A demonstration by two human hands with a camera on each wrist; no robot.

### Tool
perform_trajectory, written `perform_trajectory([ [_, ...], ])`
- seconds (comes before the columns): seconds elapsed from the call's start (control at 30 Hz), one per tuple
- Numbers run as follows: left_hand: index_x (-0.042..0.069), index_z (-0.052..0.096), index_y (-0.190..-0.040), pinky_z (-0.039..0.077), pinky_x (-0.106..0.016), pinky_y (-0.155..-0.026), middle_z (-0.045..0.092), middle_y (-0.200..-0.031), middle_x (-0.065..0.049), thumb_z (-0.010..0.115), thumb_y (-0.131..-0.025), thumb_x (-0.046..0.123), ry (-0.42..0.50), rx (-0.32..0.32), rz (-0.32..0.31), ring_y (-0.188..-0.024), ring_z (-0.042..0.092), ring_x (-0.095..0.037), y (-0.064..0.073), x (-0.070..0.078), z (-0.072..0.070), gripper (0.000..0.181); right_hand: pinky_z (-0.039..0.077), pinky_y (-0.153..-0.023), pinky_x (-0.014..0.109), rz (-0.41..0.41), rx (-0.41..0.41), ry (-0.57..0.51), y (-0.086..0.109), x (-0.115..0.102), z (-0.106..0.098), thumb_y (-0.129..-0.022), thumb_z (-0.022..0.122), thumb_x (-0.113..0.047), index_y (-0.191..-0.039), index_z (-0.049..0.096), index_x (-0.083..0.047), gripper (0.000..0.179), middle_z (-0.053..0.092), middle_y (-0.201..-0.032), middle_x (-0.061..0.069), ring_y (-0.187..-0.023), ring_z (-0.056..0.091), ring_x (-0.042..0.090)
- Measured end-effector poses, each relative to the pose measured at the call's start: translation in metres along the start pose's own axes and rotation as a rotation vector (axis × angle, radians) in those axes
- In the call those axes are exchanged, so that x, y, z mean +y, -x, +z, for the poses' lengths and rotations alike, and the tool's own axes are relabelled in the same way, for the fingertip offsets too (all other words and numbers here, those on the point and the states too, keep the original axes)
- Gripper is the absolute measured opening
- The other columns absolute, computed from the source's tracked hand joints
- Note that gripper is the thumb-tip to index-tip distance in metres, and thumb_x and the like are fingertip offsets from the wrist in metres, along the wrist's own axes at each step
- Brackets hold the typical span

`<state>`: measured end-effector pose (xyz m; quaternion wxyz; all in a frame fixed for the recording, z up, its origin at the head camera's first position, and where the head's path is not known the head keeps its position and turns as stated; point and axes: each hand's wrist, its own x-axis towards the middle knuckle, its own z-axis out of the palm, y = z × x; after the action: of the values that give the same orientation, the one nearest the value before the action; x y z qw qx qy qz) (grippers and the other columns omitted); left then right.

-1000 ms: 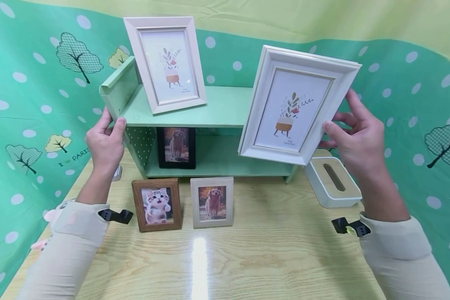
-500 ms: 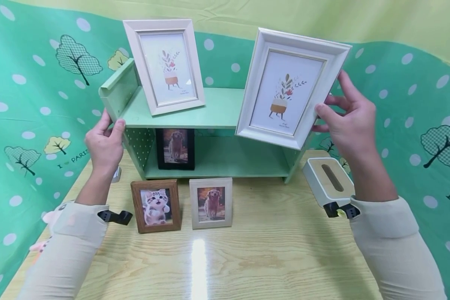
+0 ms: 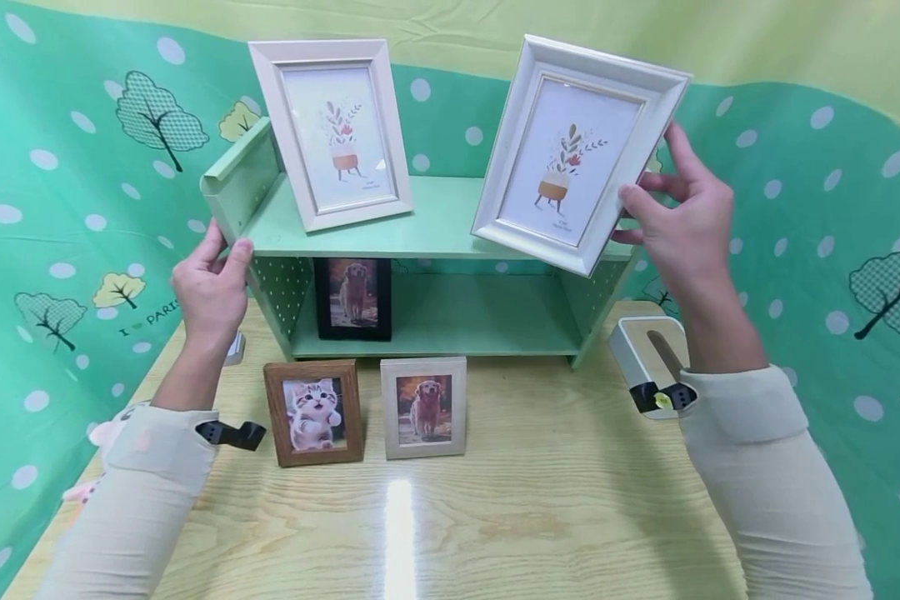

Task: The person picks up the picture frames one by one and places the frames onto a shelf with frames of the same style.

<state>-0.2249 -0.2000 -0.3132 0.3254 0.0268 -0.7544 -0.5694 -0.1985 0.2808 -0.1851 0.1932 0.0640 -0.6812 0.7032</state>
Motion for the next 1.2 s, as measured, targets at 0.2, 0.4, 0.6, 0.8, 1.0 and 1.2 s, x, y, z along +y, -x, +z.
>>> perform_trajectory([
  [0.2, 0.033, 0.051, -0.143, 0.060, -0.025, -0.096, 0.058, -0.146, 0.003, 0.066, -0.100, 0.033, 0.000, 0.007, 0.005, -0.119, 0.069, -0.019, 0.001, -0.001, -0.001, 0.046, 0.063, -0.059, 0.036, 0.012, 0.003, 0.032, -0.007, -0.002, 0.008, -0.089, 0.076, -0.002, -0.145, 0.053, -0.041, 0.073, 0.066, -0.135, 0.009, -0.083, 0.076, 0.021],
  [0.4, 0.030, 0.052, -0.143, 0.060, -0.024, -0.096, 0.058, -0.146, 0.002, 0.066, -0.100, 0.031, 0.006, 0.004, -0.006, -0.120, 0.069, -0.019, 0.002, -0.001, -0.001, 0.046, 0.063, -0.059, 0.038, 0.027, 0.009, 0.016, -0.013, 0.000, 0.011, -0.088, 0.076, 0.001, -0.144, 0.054, -0.041, 0.073, 0.070, -0.124, 0.008, -0.078, 0.077, 0.023],
  [0.6, 0.025, 0.052, -0.144, 0.059, -0.025, -0.096, 0.058, -0.145, -0.001, 0.067, -0.100, 0.027, 0.021, 0.006, -0.018, -0.121, 0.069, -0.021, -0.001, -0.003, 0.001, 0.047, 0.063, -0.058, 0.038, 0.049, 0.025, 0.030, -0.020, 0.001, 0.015, -0.088, 0.077, -0.003, -0.145, 0.052, -0.042, 0.073, 0.070, -0.115, 0.007, -0.077, 0.077, 0.022],
  [0.8, 0.025, 0.052, -0.144, 0.059, -0.025, -0.097, 0.057, -0.146, -0.001, 0.067, -0.100, 0.026, 0.026, 0.000, -0.037, -0.122, 0.068, -0.021, -0.002, -0.005, 0.000, 0.047, 0.063, -0.059, 0.040, 0.079, 0.035, 0.008, -0.027, 0.003, 0.019, -0.088, 0.077, -0.002, -0.143, 0.053, -0.044, 0.073, 0.067, -0.107, 0.007, -0.076, 0.077, 0.024],
  [1.0, 0.024, 0.051, -0.145, 0.058, -0.026, -0.099, 0.056, -0.147, -0.001, 0.065, -0.101, 0.024, 0.012, 0.002, -0.050, -0.124, 0.067, -0.022, -0.003, -0.004, 0.000, 0.047, 0.063, -0.060, 0.040, 0.098, 0.044, 0.009, -0.031, 0.005, 0.024, -0.088, 0.077, -0.003, -0.143, 0.052, -0.045, 0.074, 0.070, -0.110, 0.007, -0.079, 0.077, 0.024],
  [1.2, 0.026, 0.052, -0.144, 0.059, -0.024, -0.097, 0.057, -0.146, 0.000, 0.067, -0.100, 0.026, 0.037, -0.002, -0.042, -0.123, 0.067, -0.020, -0.003, -0.001, 0.000, 0.047, 0.063, -0.060, 0.039, 0.096, 0.050, 0.040, -0.036, 0.006, 0.028, -0.088, 0.079, -0.007, -0.144, 0.050, -0.046, 0.074, 0.070, -0.117, 0.006, -0.082, 0.077, 0.023],
])
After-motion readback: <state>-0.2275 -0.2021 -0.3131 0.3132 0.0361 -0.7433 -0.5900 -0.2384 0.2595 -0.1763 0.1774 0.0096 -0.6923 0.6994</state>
